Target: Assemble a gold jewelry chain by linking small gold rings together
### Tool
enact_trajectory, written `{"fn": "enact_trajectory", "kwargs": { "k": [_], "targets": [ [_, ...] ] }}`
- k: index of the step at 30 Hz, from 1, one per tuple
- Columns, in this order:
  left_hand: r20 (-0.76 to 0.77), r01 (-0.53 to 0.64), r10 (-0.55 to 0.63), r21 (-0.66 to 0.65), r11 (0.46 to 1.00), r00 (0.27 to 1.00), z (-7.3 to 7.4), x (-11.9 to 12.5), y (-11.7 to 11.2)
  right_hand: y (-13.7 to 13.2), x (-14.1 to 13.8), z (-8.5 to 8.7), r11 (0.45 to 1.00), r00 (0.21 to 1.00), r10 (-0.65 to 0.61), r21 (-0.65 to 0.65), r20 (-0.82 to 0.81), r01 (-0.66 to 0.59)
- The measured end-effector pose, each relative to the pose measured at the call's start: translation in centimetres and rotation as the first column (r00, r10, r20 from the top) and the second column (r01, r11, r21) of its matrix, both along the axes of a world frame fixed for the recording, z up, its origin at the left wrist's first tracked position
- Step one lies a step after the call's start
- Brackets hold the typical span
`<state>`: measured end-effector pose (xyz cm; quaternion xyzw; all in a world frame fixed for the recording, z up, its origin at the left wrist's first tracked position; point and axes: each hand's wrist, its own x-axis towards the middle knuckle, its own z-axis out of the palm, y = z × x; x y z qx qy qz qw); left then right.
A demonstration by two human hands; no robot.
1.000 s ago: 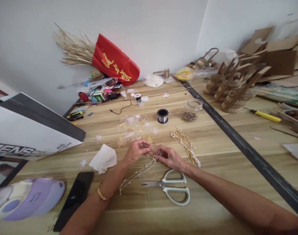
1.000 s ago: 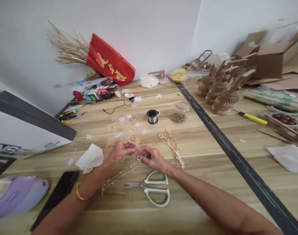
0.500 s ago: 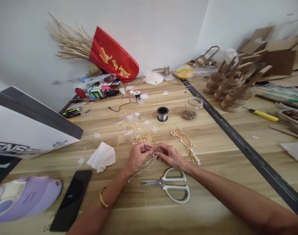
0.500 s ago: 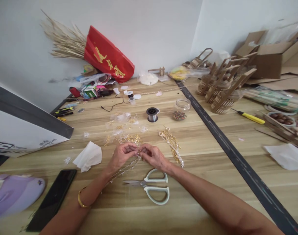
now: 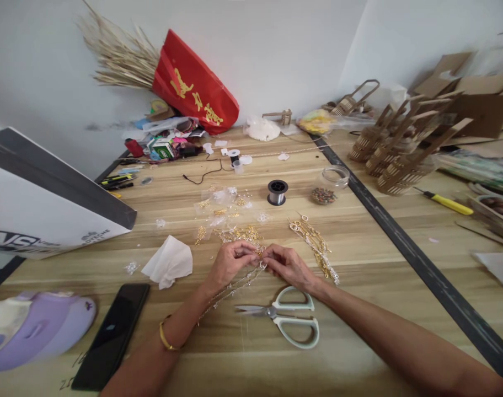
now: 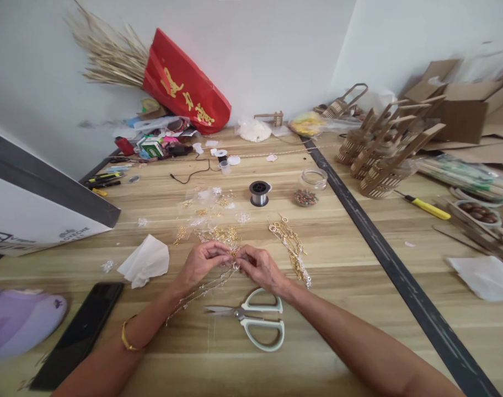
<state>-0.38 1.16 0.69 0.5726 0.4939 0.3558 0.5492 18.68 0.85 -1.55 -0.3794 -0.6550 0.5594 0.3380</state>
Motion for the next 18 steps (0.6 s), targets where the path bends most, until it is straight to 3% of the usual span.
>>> {"fn": "enact_trajectory", "kwargs": {
  "k": [9, 18],
  "targets": [
    [0.021, -0.041, 0.042, -0.029, 0.999, 0.999, -0.1, 0.6, -0.5, 0.0, 0.0, 0.0, 0.999, 1.000, -0.001, -0.035, -0.019, 0.000],
    [0.019, -0.069, 0.070, -0.066, 0.995, 0.997, 0.6, 1.2, -0.8, -0.2, -0.1, 0.4, 1.000, 0.999, -0.004, 0.015, 0.048, 0.004]
  ]
}}
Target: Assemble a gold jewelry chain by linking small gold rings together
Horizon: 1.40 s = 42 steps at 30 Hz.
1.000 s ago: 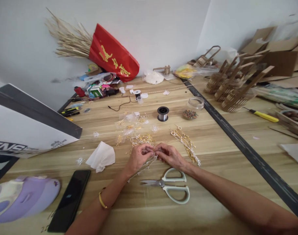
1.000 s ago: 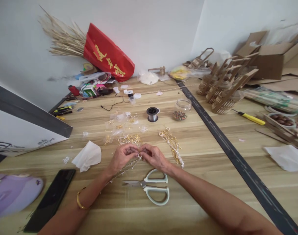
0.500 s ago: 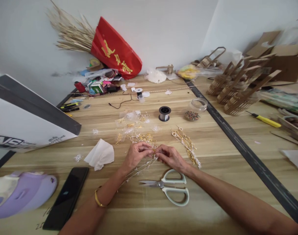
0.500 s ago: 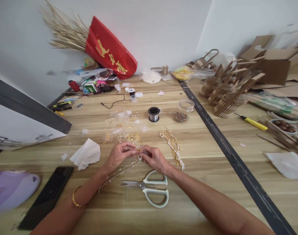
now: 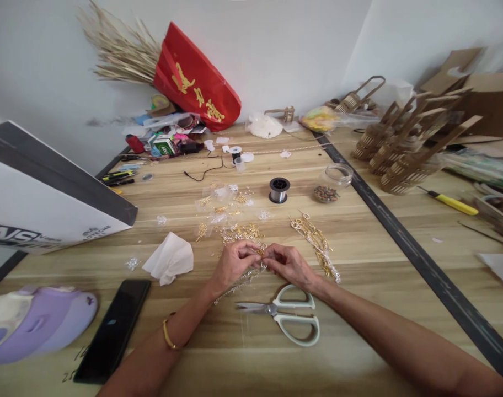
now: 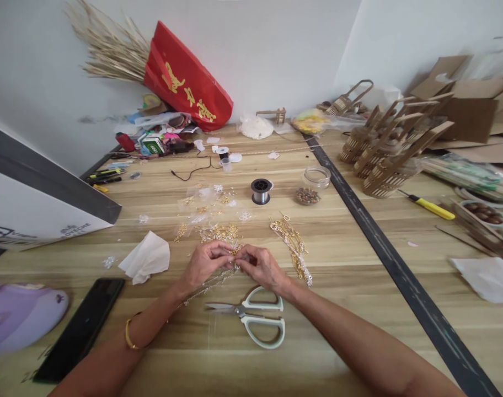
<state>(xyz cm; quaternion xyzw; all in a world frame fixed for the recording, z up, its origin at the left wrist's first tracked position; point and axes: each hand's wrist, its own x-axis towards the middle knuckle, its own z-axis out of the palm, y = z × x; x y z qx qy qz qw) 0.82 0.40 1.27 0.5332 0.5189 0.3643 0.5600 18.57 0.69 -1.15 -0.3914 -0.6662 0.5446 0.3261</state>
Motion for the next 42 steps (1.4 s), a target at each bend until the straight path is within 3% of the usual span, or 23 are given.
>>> {"fn": "enact_trajectory", "kwargs": {
  "k": [7, 20, 34, 42],
  "targets": [
    [0.014, -0.068, 0.068, -0.006, 0.998, 0.998, 0.0, 0.5, 0.0, 0.0, 0.0, -0.5, 0.996, 0.996, -0.013, 0.092, 0.089, 0.005],
    [0.198, 0.014, 0.016, -0.152, 0.988, 0.980, -0.2, -0.7, 0.5, 0.1, 0.1, -0.9, 0.994, 0.996, -0.037, 0.102, 0.077, 0.029],
    [0.136, -0.115, 0.112, 0.012, 0.993, 0.984, 0.1, -2.1, 1.8, 0.2, 0.2, -0.7, 0.998, 0.999, -0.006, 0.066, 0.047, 0.003],
    [0.159, -0.232, 0.212, 0.121, 0.965, 0.964, -1.0, -3.3, 2.9, 0.1, 0.4, -0.8, 0.998, 0.998, -0.002, 0.058, 0.058, -0.001]
  ]
}}
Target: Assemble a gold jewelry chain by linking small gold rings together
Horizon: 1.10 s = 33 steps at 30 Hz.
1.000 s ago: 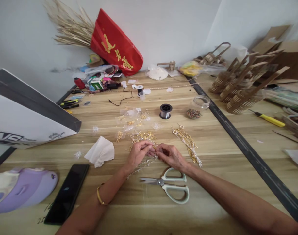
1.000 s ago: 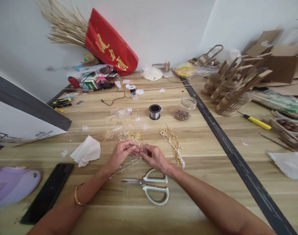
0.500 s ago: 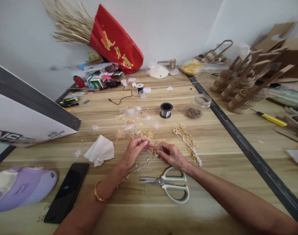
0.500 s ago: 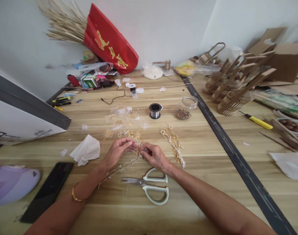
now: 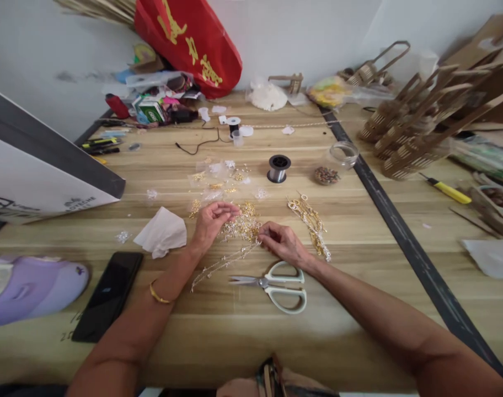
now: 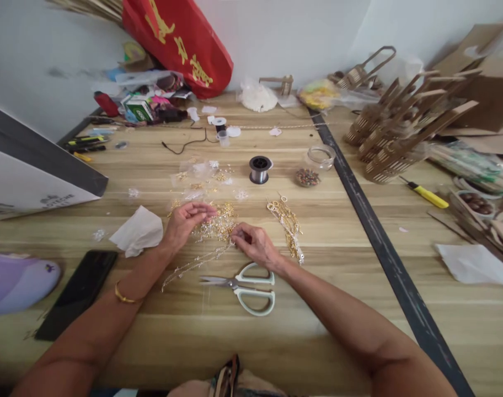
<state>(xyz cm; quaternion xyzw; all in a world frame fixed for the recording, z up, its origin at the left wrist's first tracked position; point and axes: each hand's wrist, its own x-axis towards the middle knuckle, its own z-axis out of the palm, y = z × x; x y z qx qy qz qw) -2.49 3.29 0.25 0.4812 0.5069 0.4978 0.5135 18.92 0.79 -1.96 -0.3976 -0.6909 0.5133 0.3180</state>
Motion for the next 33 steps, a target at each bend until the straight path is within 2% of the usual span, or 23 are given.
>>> {"fn": "enact_trajectory", "kwargs": {
  "k": [8, 16, 33],
  "targets": [
    [-0.018, -0.118, 0.119, 0.063, 0.991, 0.993, -0.9, -0.8, 0.9, -0.1, 0.0, 0.0, 1.000, 1.000, -0.002, -0.015, 0.001, 0.002],
    [0.016, -0.162, 0.162, 0.072, 0.984, 0.987, -1.6, -1.2, 1.0, -0.1, 0.1, 0.0, 1.000, 1.000, 0.003, -0.011, -0.011, -0.003],
    [0.033, -0.284, 0.283, 0.013, 0.959, 0.959, -0.5, -1.1, 1.1, 0.0, 0.0, -0.1, 1.000, 1.000, 0.006, -0.014, -0.008, -0.006]
  ]
}}
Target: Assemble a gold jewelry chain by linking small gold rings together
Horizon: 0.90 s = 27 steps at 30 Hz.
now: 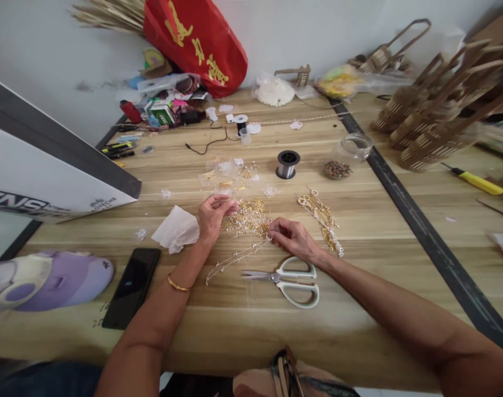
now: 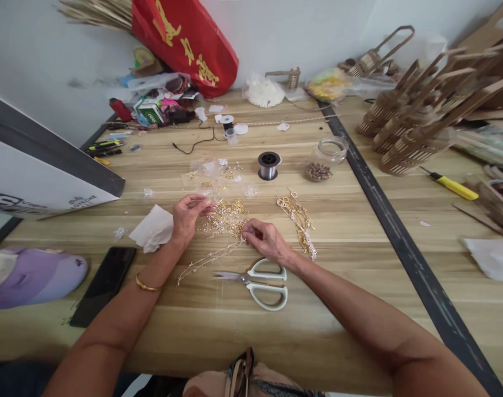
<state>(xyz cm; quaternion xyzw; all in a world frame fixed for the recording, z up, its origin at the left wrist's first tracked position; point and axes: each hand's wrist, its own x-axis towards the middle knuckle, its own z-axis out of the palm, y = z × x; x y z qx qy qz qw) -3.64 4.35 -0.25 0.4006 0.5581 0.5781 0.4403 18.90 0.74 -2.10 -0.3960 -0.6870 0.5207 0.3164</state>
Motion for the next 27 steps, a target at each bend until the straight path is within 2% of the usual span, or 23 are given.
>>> {"fn": "enact_trajectory", "kwargs": {
  "k": [10, 16, 21, 27],
  "targets": [
    [0.081, -0.009, 0.012, -0.037, 0.999, 0.997, -0.43, -0.28, 0.39, -0.06, -0.08, 0.33, 1.000, 1.000, -0.001, 0.004, -0.001, 0.001],
    [0.106, 0.046, -0.047, 0.010, 0.999, 0.993, -0.64, -0.25, 0.34, 0.03, -0.03, 0.13, 1.000, 1.000, 0.014, -0.012, -0.004, -0.014],
    [0.063, 0.071, -0.073, 0.031, 0.997, 0.995, -0.77, -0.23, 0.35, 0.09, 0.01, -0.03, 1.000, 1.000, 0.020, 0.000, -0.023, -0.020],
    [0.058, 0.034, -0.037, 0.060, 0.998, 0.998, -0.80, -0.30, 0.52, 0.09, 0.06, 0.19, 1.000, 1.000, 0.019, 0.025, -0.002, -0.019]
  ]
}}
